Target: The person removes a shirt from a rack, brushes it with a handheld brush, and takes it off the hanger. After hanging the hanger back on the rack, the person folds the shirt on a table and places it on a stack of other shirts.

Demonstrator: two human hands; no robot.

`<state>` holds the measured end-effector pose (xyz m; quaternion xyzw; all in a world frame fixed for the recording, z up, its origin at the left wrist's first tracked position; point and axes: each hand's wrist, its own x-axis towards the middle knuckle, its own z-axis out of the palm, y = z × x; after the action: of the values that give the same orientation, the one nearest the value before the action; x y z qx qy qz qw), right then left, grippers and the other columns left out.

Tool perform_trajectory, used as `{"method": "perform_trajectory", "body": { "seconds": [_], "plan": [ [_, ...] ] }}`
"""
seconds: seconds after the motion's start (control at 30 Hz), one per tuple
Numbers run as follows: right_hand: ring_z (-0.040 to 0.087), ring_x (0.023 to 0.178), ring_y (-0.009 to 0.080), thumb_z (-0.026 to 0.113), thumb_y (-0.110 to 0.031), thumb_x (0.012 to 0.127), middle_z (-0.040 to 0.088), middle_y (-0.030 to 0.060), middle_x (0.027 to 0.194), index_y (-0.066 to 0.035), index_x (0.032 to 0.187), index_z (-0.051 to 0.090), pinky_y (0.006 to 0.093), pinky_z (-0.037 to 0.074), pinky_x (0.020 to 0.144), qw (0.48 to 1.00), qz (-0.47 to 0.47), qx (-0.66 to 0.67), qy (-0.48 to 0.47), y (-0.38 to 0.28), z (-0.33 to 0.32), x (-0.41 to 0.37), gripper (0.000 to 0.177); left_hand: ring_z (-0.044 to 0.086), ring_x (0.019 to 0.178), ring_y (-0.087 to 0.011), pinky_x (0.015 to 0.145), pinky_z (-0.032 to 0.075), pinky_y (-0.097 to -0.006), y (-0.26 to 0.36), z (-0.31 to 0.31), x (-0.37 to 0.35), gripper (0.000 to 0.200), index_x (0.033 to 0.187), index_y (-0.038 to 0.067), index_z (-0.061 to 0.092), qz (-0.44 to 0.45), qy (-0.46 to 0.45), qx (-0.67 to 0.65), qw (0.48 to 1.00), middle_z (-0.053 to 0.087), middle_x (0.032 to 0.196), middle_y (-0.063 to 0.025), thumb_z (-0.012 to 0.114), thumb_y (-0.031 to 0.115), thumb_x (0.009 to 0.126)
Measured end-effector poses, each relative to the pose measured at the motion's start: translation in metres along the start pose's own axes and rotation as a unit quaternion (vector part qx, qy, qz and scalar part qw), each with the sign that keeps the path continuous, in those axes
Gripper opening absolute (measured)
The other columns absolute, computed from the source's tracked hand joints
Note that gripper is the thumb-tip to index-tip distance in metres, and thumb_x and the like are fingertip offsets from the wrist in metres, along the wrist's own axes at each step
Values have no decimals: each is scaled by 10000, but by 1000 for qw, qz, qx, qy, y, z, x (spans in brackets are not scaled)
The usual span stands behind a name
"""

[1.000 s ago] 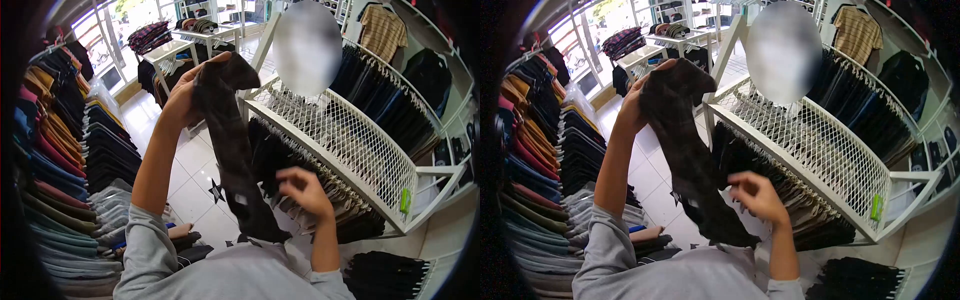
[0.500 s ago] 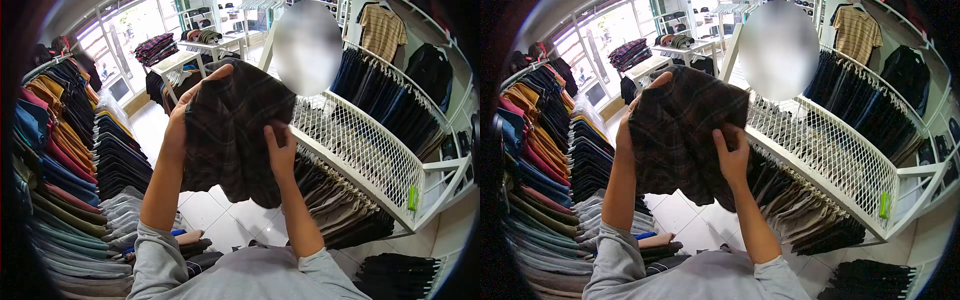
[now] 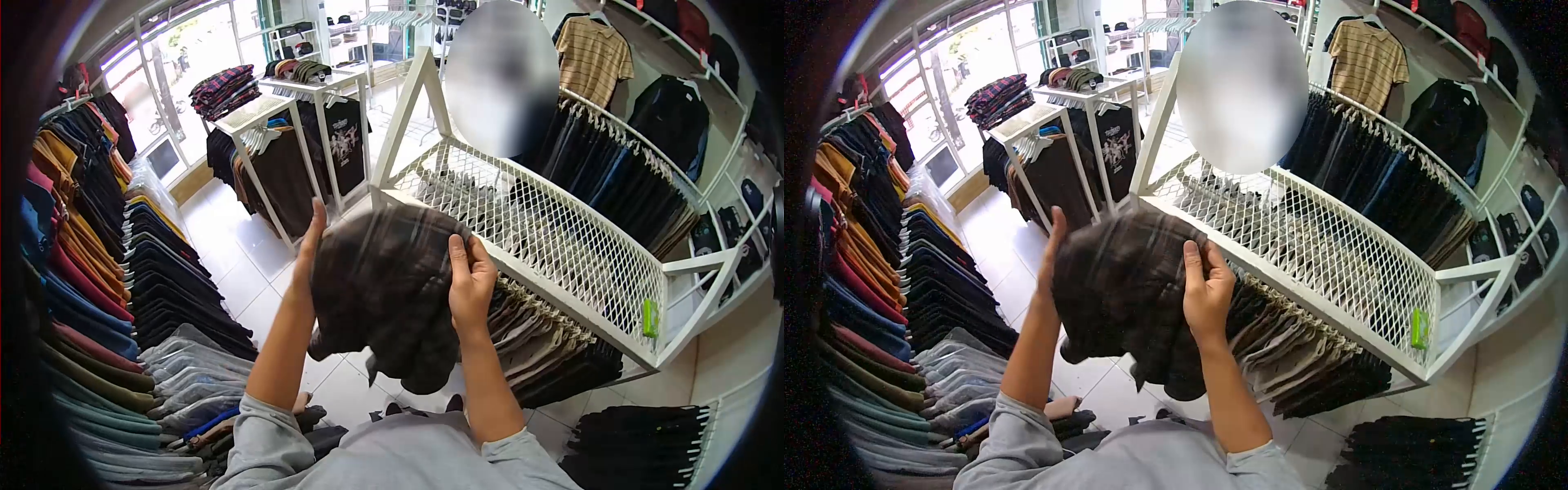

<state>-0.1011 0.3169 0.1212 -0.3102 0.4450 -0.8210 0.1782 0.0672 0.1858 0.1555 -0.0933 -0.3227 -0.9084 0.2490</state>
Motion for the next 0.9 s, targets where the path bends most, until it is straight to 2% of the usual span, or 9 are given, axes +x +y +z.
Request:
{"method": "perform_trajectory", "body": {
  "seconds": [0.07, 0.2, 0.23, 0.33, 0.5, 0.53, 0.67, 0.73, 0.9],
  "plan": [
    [401, 706, 14, 623, -165, 1032, 544, -87, 804, 10, 1060, 694, 203, 340, 615, 994, -32, -95, -32, 4, -9, -3, 191, 512, 1359, -312, 1177, 370, -440, -16, -17, -11, 963, 1503, -87, 363, -138, 14, -144, 980, 487, 1490, -231, 361, 724, 983],
    [388, 702, 19, 610, -153, 1036, 534, -81, 785, 37, 1098, 685, 204, 331, 599, 991, -42, -121, -34, -13, 2, -13, 213, 724, 976, -214, 958, 552, -336, -43, -72, -18, 1032, 1262, -83, 637, -257, -29, -172, 951, 732, 1127, -172, 350, 841, 903],
    [432, 733, 32, 595, -146, 1041, 587, -57, 830, 47, 1148, 672, 205, 374, 635, 990, -52, -122, -44, -17, 1, -14, 233, 722, 779, -149, 824, 581, -292, -45, -44, -15, 1039, 1127, -60, 717, -258, 264, 173, 913, 768, 925, -109, 359, 879, 867],
    [545, 963, 54, 562, -144, 1057, 680, 17, 1132, 50, 1307, 623, 211, 437, 864, 983, -63, -165, -50, -32, -6, -14, 321, 666, 664, -114, 684, 543, -246, -66, -31, -15, 946, 857, 8, 746, -264, 259, 322, 872, 720, 708, -51, 356, 869, 879],
    [545, 1000, 65, 538, -174, 1071, 668, 22, 1159, 43, 1305, 604, 213, 429, 873, 974, -68, -213, -32, -37, -26, -14, 326, 632, 1211, -227, 1081, 471, -404, -81, -37, -4, 931, 1402, 25, 561, -181, 87, 91, 975, 662, 1312, -108, 366, 797, 919],
    [550, 1045, 85, 528, -174, 1074, 659, 35, 1196, 48, 1311, 594, 229, 427, 925, 971, -66, -227, -27, -38, -31, -13, 331, 656, 1171, -239, 1025, 521, -405, -82, -27, 7, 722, 1383, 42, 572, -115, 133, 35, 984, 660, 1307, -109, 533, 634, 971],
    [586, 1136, 175, 534, -179, 1065, 664, 133, 1262, 81, 1356, 550, 292, 432, 1008, 965, -105, -241, -14, -42, -48, -10, 391, 711, 955, -166, 826, 596, -313, -65, 8, 60, 393, 1245, 20, 636, -114, 53, 190, 974, 712, 1110, -86, 711, 271, 952],
    [585, 1169, 188, 532, -203, 1068, 657, 135, 1273, 74, 1350, 557, 296, 429, 1022, 961, -96, -257, -19, -47, -56, -10, 396, 711, 844, -150, 768, 596, -299, -65, 42, 81, 372, 1165, 11, 666, -130, 124, 277, 944, 726, 1018, -74, 715, 310, 950],
    [636, 1107, 176, 748, -130, 929, 688, 115, 1206, 43, 1203, 641, 311, 489, 977, 983, -47, -152, -87, -51, -78, -18, 341, 717, 885, -180, 799, 596, -319, -57, 83, 133, 455, 1193, 8, 664, -59, 64, 316, 945, 732, 1022, -83, 713, 389, 949]
  ]
}}
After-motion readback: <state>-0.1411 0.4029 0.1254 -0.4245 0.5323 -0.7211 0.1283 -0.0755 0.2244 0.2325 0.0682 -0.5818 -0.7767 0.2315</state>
